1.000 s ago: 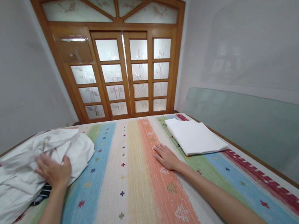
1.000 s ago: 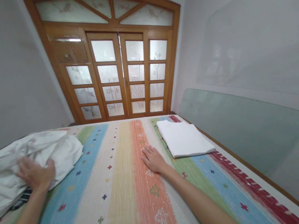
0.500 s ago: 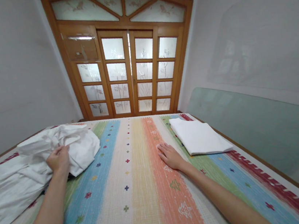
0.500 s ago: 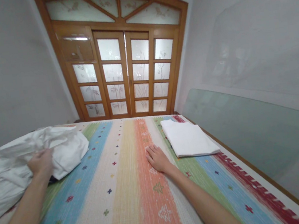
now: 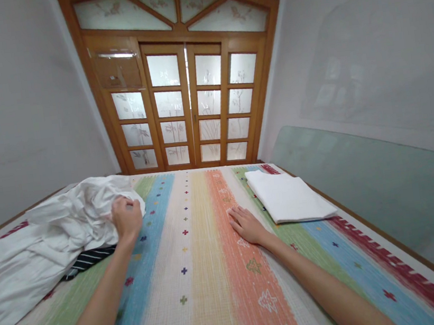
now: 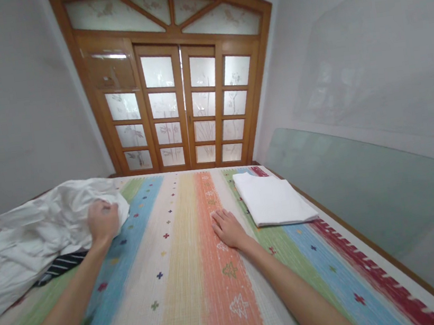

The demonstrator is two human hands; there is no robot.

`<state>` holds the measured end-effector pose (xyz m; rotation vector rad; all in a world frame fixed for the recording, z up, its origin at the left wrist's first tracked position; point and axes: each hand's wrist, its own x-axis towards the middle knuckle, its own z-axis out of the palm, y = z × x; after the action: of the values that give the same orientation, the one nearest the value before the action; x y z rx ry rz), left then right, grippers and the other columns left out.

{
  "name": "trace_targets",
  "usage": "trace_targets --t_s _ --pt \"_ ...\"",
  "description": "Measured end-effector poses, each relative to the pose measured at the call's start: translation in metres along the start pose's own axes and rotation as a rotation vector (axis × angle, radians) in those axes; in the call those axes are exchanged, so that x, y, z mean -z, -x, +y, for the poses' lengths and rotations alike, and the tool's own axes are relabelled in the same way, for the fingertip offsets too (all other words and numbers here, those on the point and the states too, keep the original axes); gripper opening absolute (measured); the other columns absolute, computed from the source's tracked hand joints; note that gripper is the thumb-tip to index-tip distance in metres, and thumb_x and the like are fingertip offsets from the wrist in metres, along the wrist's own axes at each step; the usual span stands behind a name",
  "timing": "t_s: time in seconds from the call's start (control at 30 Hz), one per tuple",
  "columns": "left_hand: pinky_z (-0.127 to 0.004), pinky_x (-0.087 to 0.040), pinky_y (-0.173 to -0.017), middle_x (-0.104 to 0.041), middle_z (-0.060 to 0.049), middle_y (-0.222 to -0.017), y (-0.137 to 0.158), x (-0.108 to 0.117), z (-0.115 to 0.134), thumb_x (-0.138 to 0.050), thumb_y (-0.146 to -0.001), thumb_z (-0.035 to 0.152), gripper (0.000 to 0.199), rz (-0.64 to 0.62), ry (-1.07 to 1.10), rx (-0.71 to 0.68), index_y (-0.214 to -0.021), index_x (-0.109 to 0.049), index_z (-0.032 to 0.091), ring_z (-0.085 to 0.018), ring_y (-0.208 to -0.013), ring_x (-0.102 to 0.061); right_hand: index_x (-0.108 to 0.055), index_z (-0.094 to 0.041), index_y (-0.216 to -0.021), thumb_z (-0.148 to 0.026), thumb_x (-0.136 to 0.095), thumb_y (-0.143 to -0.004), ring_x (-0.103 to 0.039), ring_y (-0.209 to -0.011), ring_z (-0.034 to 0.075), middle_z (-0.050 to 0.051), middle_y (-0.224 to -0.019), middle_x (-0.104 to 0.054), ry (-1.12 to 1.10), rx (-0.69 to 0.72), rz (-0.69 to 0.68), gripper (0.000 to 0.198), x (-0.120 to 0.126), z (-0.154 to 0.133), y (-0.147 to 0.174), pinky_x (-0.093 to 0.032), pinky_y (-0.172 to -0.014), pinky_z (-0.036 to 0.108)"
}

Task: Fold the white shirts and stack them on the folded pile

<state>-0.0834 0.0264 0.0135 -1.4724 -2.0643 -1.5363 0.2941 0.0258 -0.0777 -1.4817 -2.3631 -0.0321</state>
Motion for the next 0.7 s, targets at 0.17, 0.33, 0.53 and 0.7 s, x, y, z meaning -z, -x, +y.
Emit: trace_targets --t_s 0.17,0.33,0.53,0.7 --pt "-0.054 -0.025 -0.111 -0.057 -0.012 -0.132 0.053 -0.022 0.057 -0.045 -0.083 0.03 0.018 -0.302 0.219 -0.216 -0.067 -0.046 0.021 -0.027 -0.127 -0.047 -0.054 -0.019 -0.134 -0.036 -0.035 -0.097 -0.04 -0.136 0.025 0.012 -0.142 -0.051 -0.114 -0.005 -0.005 0.045 0.001 0.004 -0.001 -0.025 -0.114 0.047" --pt "-0.036 -0.044 -0.097 -0.068 -0.008 -0.115 0.131 -0.03 0.091 -0.044 -0.089 0.032 0.022 -0.968 0.369 -0.545 -0.094 -0.062 0.021 -0.022 -0.107 -0.06 -0.061 -0.019 -0.124 -0.055 -0.03 -0.096 -0.049 -0.129 0.024 0.012 -0.134 -0.058 -0.63 0.008 -0.003 0.055 0.006 0.002 -0.004 -0.029 -0.113 0.045" --pt "-0.031 -0.048 -0.084 -0.067 -0.007 -0.107 0.183 -0.026 0.105 -0.046 -0.09 0.029 0.038 -1.243 0.353 -0.692 -0.127 -0.052 0.023 -0.02 -0.094 -0.062 -0.063 -0.016 -0.115 -0.069 -0.04 -0.087 -0.066 -0.1 0.025 0.012 -0.108 -0.071 -1.383 -0.058 -0.085 0.065 0.016 -0.018 -0.008 -0.047 -0.093 0.042" --pt "-0.029 -0.047 -0.079 -0.067 -0.007 -0.098 0.18 -0.023 0.107 -0.047 -0.089 0.026 0.027 -1.209 0.306 -0.759 -0.112 -0.06 0.02 -0.019 -0.087 -0.062 -0.066 -0.018 -0.099 -0.048 -0.073 -0.07 -0.064 -0.093 0.022 0.006 -0.099 -0.071 -1.362 -0.075 0.006 0.042 0.022 -0.038 -0.008 -0.048 -0.088 0.036"
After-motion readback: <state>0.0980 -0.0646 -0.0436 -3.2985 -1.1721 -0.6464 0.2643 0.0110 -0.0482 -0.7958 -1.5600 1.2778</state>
